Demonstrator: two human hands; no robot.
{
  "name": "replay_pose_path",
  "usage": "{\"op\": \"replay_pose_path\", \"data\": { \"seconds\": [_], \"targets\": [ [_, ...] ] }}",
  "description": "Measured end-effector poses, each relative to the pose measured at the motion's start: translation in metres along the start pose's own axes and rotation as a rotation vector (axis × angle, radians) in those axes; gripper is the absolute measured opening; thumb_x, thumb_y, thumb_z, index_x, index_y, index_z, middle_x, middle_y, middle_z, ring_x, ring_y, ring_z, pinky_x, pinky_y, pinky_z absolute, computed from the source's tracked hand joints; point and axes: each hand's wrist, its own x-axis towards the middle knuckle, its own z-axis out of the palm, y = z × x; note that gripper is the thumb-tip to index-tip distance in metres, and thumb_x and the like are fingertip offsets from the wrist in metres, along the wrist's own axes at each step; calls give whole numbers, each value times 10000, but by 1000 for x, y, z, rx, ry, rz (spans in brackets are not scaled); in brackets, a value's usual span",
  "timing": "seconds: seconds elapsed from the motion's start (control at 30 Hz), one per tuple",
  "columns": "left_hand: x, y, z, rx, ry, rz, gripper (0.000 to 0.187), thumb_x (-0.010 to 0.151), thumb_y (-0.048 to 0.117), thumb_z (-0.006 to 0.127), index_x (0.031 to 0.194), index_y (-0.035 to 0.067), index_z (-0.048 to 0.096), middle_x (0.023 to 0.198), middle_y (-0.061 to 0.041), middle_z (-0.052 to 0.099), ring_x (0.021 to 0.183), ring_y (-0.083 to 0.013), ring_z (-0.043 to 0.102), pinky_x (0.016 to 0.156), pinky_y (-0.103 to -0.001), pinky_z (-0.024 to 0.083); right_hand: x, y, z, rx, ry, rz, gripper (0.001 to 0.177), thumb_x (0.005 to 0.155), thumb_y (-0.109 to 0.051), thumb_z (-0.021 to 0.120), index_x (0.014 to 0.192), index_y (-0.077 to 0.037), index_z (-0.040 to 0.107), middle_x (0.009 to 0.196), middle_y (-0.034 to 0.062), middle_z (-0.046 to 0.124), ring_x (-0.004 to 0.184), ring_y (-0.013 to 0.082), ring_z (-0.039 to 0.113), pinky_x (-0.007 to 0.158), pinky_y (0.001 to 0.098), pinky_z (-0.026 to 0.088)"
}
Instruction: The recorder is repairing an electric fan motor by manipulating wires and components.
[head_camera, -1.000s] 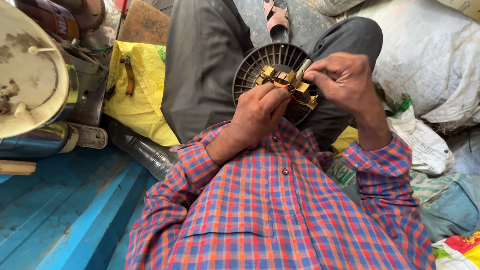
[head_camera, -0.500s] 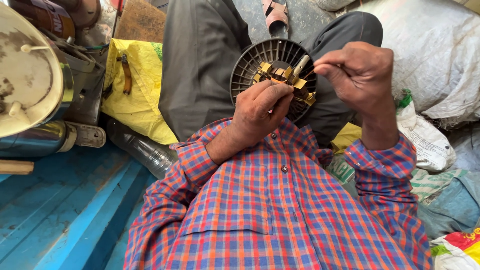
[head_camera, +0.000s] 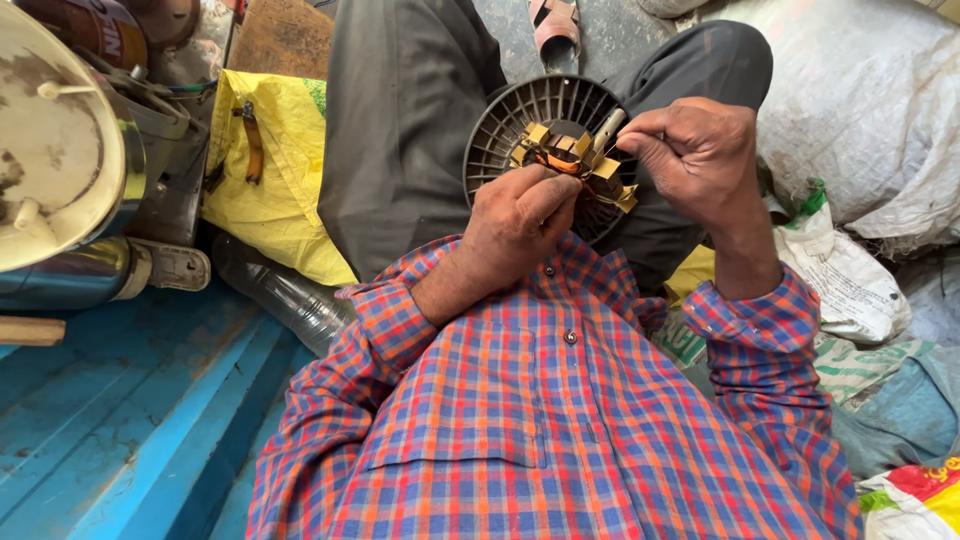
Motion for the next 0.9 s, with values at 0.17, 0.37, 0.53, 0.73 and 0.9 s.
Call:
{"op": "replay_pose_path", "data": {
  "seconds": [0.17,0.37,0.53,0.73,0.9],
  "targets": [
    [-9,-5,5,-10,-51,-36,139,933,2,769,1037,62,698,830,-60,648,738,-221,679,637,-356,559,0,5,6,49,-45,39,114,1016,-109,842,1043,-13,787,761,64,652,621,112,580,551,255,428],
    [12,10,-18,-201,21,-71,160,982,6,717,1133,38,677,1026,-99,698,910,-245,733,794,-334,606,-4,29,2,-84,65,84,96,1045,-99,836,1059,-12,799,843,94,719,716,119,631,632,273,477],
    [41,1,-38,-209,83,-10,376,894,52,791,1236,67,636,1081,-121,680,933,-260,689,815,-342,576,-21,68,4,-65,44,107,95,1006,-129,804,1007,-36,784,878,110,731,765,181,675,681,316,513],
    [48,-59,-19,-410,-446,-66,817,812,116,894,1513,84,477,1105,-95,670,1010,-209,643,913,-354,554,-11,75,32,-124,148,180,131,895,-170,811,947,-54,782,822,122,698,687,219,661,649,349,516],
    [16,-76,10,-580,-323,-174,755,826,-25,867,1490,67,520,1218,-101,698,1143,-180,645,976,-333,546,-1,79,42,56,379,156,171,952,-195,765,963,-26,743,961,118,654,718,194,644,654,301,522]
  ]
}}
